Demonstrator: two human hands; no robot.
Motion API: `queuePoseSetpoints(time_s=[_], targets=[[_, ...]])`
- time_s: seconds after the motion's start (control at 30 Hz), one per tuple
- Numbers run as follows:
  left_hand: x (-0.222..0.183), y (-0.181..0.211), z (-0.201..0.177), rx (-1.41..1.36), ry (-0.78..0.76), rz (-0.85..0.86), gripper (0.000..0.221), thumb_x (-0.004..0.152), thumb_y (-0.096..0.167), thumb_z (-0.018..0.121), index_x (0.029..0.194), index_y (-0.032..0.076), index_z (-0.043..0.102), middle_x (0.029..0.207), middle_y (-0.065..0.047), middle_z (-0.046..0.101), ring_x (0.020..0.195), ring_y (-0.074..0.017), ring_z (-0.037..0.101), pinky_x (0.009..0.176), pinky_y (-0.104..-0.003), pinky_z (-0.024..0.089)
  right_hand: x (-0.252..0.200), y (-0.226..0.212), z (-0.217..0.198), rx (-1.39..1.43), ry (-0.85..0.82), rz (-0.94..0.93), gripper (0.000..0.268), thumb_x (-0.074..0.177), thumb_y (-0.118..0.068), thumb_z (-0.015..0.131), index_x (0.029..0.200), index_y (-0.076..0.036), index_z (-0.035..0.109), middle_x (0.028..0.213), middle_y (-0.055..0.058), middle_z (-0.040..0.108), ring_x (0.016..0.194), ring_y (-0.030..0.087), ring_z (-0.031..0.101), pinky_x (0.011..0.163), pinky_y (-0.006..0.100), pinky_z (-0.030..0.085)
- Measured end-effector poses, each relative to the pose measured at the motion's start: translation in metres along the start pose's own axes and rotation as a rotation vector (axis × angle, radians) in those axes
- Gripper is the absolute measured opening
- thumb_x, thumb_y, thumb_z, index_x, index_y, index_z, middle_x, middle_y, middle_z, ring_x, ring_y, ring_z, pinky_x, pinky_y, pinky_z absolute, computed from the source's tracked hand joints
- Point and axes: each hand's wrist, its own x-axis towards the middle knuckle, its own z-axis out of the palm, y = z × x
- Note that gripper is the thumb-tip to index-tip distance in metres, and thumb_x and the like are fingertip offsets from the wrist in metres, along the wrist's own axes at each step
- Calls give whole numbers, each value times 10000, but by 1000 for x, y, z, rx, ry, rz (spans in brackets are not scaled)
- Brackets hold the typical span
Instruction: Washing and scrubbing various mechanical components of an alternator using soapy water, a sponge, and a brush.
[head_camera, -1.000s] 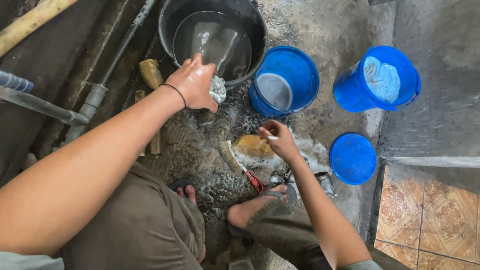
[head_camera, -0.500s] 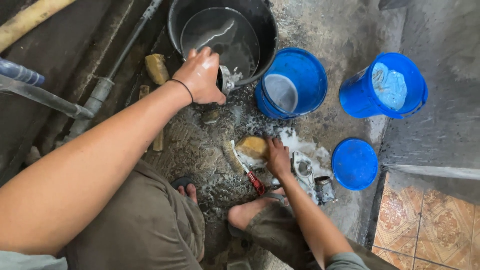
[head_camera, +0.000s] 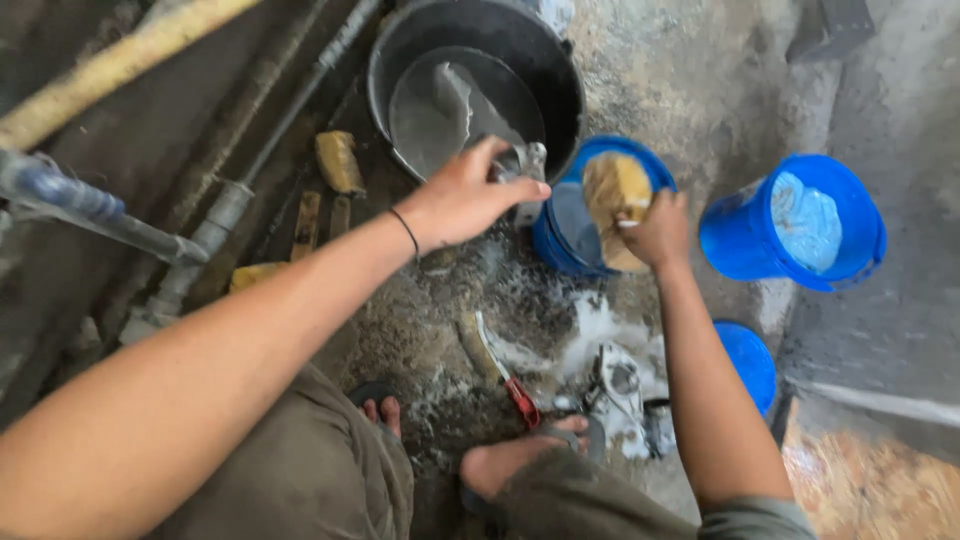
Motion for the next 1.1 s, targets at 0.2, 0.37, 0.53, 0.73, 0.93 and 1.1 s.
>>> queuePoseSetpoints(time_s=[0.2,0.37,0.53,0.73,0.93,1.1], targets=[[0,7,14,-725,-47,-319,817,778,484,720,1384,-35,549,1250,-233,585,1085,-333,671,890,-419,618,96,70,221,-111,-521,150,1198,712,-322,932,1603,-60,176,1285,272,662,1206,428,656,995,554,561],[-5,29,5,-839,16,-381,870,727,644,644,1272,-32,608,1043,-281,716,840,-386,754,743,-453,641,111,190,311,10,-583,172,1039,766,-768,522,1519,-54,456,1422,272,582,1346,439,522,1156,545,396],[-12,29,6,-945,26,-420,793,802,614,599,1248,-41,621,1045,-280,741,837,-383,753,776,-484,618,41,147,135,151,-485,-147,760,762,-350,802,1447,-259,485,1303,171,645,1238,421,597,1054,560,482],[2,9,14,-1062,126,-335,700,812,525,715,1278,7,649,1127,-175,732,986,-315,734,895,-521,599,-57,-80,-70,895,-78,41,838,871,-66,557,1643,-230,273,1224,164,615,986,301,666,772,450,605],[-25,28,41,-576,219,-186,664,919,576,500,1253,27,666,1303,-188,630,1264,-303,567,1117,-459,415,-113,-216,-63,1075,294,-300,725,968,-236,655,1571,-34,307,1346,284,515,1137,443,642,911,571,565],[-23,22,42,-864,476,-205,513,1017,428,485,1116,-38,676,1078,-157,666,1052,-253,636,997,-413,509,-142,-281,-77,687,593,-369,571,879,-171,776,1405,-85,570,1268,183,554,1105,448,634,925,545,542]])
